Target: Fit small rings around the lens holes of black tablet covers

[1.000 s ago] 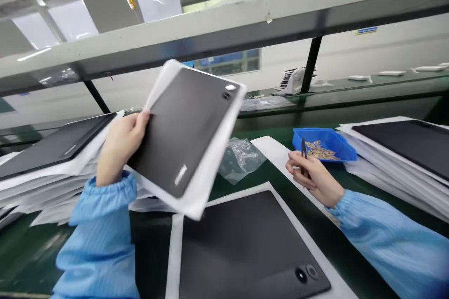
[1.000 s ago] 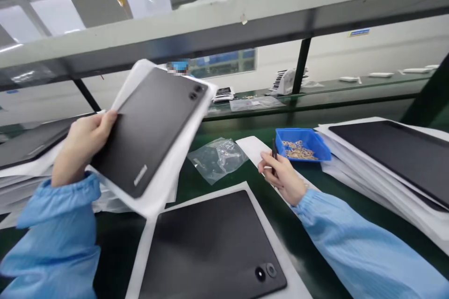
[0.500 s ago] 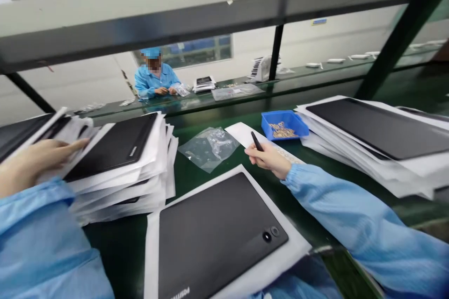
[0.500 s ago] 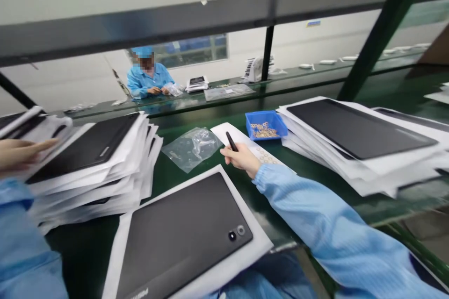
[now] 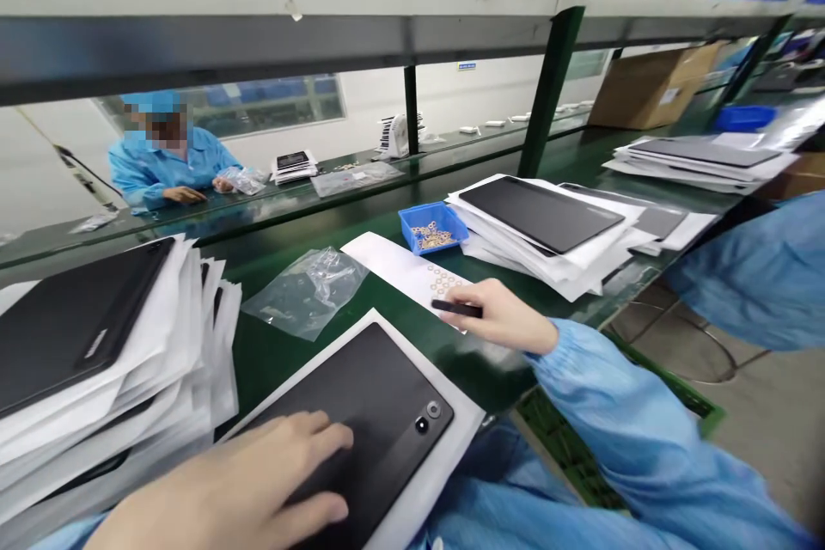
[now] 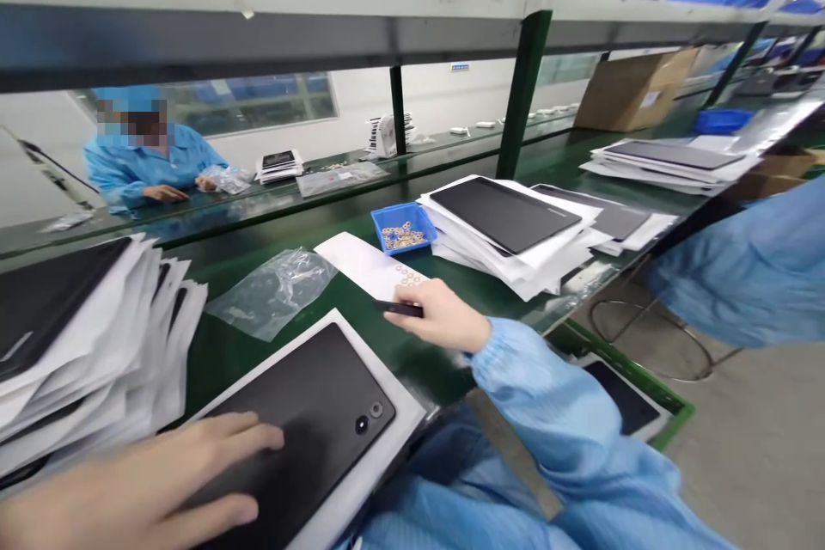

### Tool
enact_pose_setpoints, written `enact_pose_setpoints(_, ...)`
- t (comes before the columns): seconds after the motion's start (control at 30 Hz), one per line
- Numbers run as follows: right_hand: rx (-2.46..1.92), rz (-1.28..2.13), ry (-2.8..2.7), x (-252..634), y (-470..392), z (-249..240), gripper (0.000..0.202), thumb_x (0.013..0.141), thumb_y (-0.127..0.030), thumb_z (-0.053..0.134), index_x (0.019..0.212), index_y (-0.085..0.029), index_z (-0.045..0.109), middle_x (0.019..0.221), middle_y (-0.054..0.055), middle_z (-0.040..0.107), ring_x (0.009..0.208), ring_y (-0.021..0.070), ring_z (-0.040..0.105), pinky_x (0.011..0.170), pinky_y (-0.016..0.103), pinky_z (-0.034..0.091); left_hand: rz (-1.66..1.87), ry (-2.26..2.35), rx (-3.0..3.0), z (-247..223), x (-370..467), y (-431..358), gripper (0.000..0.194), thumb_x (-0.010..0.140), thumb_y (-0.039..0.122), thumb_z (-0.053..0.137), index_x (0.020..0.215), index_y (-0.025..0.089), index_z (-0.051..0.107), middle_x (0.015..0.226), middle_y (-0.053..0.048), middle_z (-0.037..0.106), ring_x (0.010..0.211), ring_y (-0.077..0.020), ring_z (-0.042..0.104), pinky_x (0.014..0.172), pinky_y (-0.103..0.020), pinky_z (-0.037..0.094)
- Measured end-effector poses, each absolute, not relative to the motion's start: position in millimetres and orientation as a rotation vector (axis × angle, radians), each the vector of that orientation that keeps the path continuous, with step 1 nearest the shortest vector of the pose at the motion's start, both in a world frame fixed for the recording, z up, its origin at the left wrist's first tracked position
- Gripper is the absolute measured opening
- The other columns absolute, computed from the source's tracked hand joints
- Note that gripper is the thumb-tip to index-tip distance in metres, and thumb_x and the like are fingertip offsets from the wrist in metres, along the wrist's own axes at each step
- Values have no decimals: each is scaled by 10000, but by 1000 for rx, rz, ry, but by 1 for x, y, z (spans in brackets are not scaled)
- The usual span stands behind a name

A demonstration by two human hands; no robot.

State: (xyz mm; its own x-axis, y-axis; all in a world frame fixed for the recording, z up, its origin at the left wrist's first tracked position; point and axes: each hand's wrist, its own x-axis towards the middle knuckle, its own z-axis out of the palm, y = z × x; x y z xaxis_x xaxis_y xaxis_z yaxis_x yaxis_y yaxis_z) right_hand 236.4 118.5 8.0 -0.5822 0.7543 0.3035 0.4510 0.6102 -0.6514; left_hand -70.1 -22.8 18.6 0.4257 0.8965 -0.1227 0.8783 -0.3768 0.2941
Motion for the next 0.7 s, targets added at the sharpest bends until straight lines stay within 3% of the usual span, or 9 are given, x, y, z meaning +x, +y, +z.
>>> enact_pose_setpoints(0.1,-1135,706,-2196,264,111,-2,333,830,-457,507,618,-200,522,516,-15,487,477,123,399,501,261,304,-130,1490,2217,33,-50,15,338,851,397,503,1121,275,665,1106,-20,712,958,-214,688,847,-278,533)
enact_pose_setpoints(0.23,-1187,711,-2207,269,119,-5,356,827,-480,488,599,-207,509,514,-12,466,476,128,377,495,272,285,-281,1781,2191,41,-65,65,327,931,405,410,975,180,643,947,-74,695,863,-227,664,792,-322,516)
enact_pose_setpoints(0.33,-1091,691,-2301,250,135,1,287,825,-423,517,642,-203,543,540,-7,500,491,134,415,512,270,299,-317,2046,2134,28,-83,84,294,929,368,512,1028,109,609,1014,-132,653,914,-260,642,828,-407,507)
enact_pose_setpoints(0.43,-980,655,-2425,219,158,10,257,828,-320,544,603,-200,512,518,-13,515,482,131,449,527,263,317,-323,2178,2112,13,-90,90,293,907,340,623,1105,126,593,1086,-92,630,925,-213,635,828,-407,530)
enact_pose_setpoints(0.53,-920,583,-2494,184,180,14,223,814,-217,585,601,-187,527,520,-18,533,505,132,486,558,251,346,-239,2239,2151,7,-90,92,221,941,322,589,1067,142,615,1049,-63,640,910,-189,638,812,-388,543)
enact_pose_setpoints(0.6,-898,564,-2504,161,189,10,58,789,-183,635,738,-166,614,551,-20,564,534,141,522,581,247,374,-150,2268,2183,9,-89,93,203,945,319,584,1026,138,625,991,-51,649,871,-179,643,788,-374,549)
enact_pose_setpoints(0.63,-887,559,-2505,150,193,7,89,770,-183,671,849,-154,645,571,-20,582,544,148,538,586,248,387,-94,2276,2200,11,-89,94,201,944,320,586,1008,134,626,957,-44,651,838,-171,644,769,-363,551)
enact_pose_setpoints(0.7,-869,549,-2497,130,197,-2,401,712,-205,755,1086,-125,636,614,-10,617,555,167,563,577,253,408,49,2278,2244,16,-89,94,193,945,316,585,975,129,625,885,-25,645,767,-152,638,724,-338,551)
